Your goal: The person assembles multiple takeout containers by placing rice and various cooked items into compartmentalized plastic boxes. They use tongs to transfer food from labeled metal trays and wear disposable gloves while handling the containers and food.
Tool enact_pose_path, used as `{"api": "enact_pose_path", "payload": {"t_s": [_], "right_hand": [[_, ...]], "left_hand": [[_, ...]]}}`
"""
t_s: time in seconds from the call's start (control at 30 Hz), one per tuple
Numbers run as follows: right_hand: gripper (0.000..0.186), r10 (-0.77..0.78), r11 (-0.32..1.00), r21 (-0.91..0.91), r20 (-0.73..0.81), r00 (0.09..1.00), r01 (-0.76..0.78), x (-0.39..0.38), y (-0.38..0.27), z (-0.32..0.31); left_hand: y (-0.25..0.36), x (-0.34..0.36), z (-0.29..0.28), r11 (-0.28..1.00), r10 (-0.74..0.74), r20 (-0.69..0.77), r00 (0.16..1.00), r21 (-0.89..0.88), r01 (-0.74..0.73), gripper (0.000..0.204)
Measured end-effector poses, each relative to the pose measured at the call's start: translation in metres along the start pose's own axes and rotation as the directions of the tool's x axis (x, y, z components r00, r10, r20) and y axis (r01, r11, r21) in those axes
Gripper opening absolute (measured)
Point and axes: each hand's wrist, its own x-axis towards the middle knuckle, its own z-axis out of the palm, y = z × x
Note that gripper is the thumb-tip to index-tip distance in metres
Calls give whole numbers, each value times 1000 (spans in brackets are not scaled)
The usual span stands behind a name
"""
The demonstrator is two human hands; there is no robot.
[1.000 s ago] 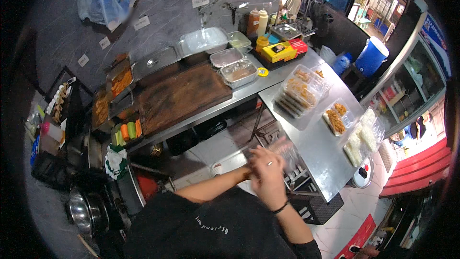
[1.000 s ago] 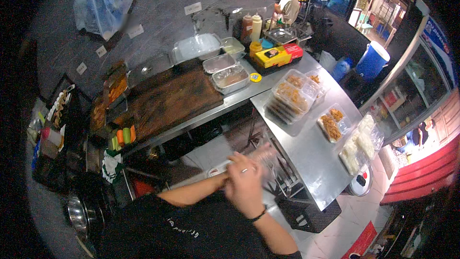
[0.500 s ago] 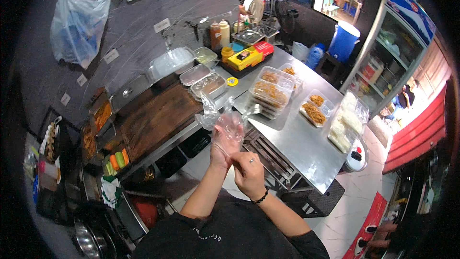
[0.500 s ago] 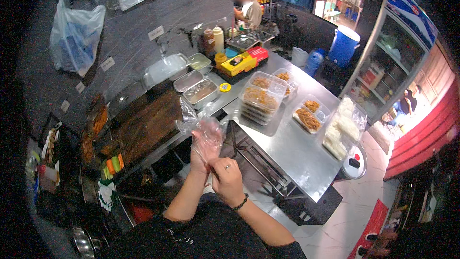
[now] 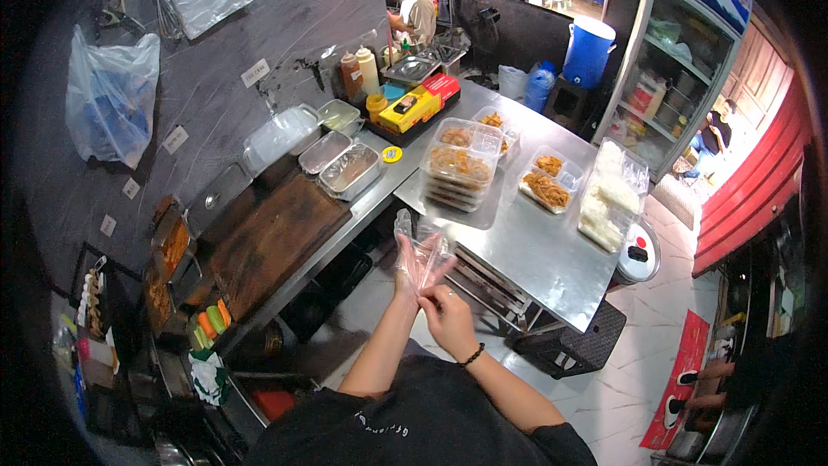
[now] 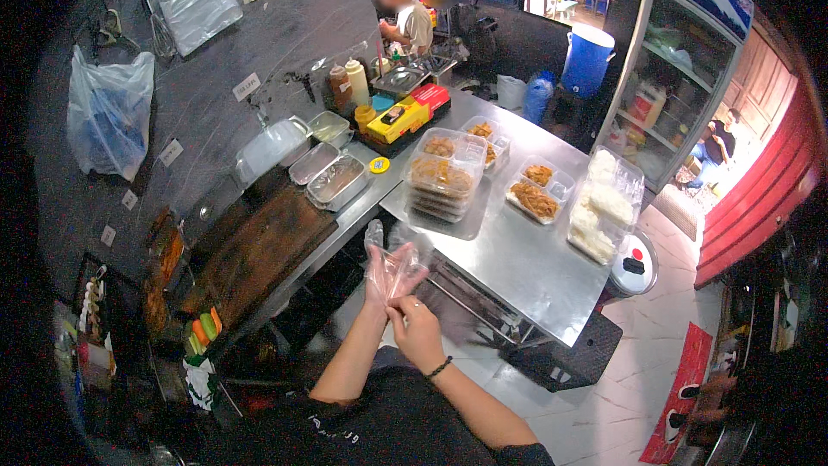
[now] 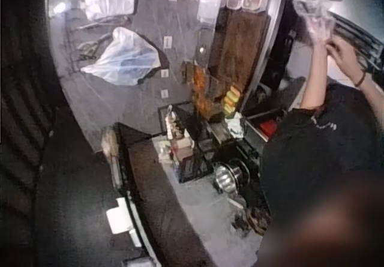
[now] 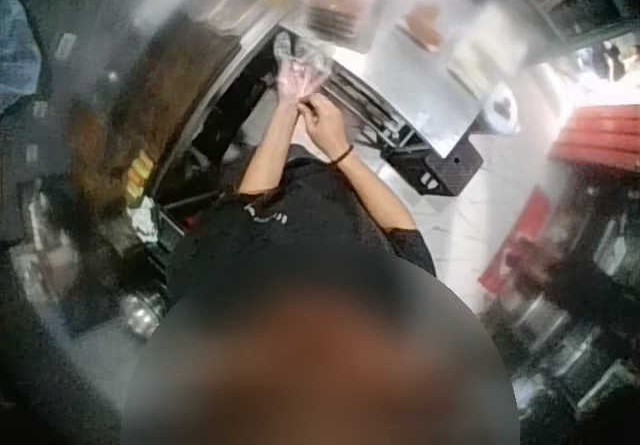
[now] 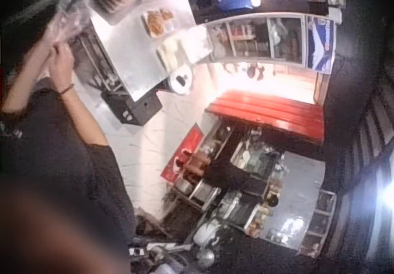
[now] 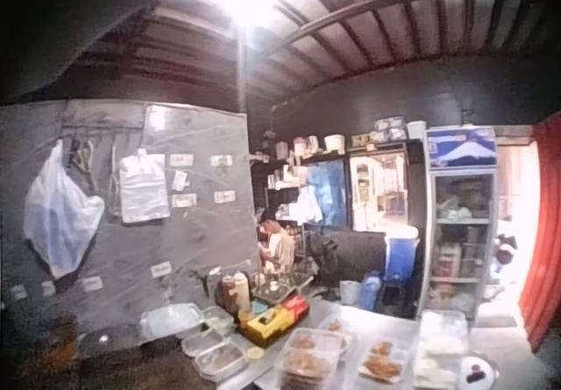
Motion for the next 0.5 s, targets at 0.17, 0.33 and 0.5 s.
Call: {"api": "enact_pose_path", "payload": {"t_s": [0.17, 0.33, 0.5], "right_hand": [[34, 395, 891, 359, -316, 863, -277, -9, 56, -35], [20, 465, 802, 438, -31, 885, -406, 12, 69, -49], [19, 359, 885, 373, -162, 919, -280, 20, 66, -40]], "left_hand": [[1, -45, 13, 863, -312, 411, 857, -254, 436, 90], [5, -71, 23, 824, -441, 462, 769, -130, 551, 89], [11, -67, 31, 677, -354, 176, 919, -630, 381, 81]]}}
